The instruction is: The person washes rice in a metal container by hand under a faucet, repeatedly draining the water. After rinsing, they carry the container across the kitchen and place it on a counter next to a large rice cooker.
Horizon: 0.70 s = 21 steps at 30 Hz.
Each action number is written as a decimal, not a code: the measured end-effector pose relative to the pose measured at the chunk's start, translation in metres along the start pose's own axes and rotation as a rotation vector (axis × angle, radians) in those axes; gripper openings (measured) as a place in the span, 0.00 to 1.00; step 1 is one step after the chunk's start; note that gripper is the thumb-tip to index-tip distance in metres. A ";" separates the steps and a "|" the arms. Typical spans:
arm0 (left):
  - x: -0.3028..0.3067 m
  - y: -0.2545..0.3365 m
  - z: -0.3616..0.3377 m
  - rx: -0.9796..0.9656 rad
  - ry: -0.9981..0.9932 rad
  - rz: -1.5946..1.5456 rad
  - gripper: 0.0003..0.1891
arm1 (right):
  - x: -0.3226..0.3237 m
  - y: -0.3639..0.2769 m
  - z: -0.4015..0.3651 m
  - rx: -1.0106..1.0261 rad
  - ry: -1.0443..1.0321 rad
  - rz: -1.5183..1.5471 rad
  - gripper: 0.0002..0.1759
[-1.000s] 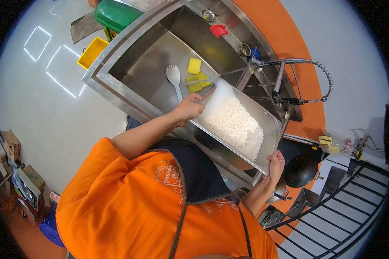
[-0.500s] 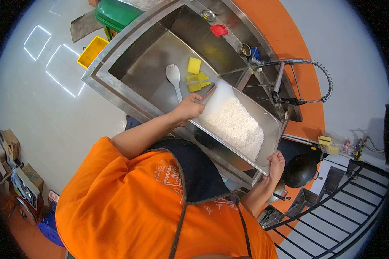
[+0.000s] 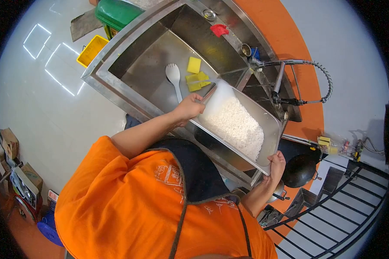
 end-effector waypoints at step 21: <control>-0.005 -0.003 -0.001 0.001 -0.028 -0.066 0.18 | 0.009 0.004 0.002 -0.064 0.037 0.001 0.06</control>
Point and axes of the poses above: each hand's wrist, its own z-axis towards the middle knuckle, its own x-axis out of the back of the hand, y = z × x, the point moved 6 cm from there along z, towards the middle knuckle, and after that the axes turned 6 degrees about z, right-handed, at the moved point
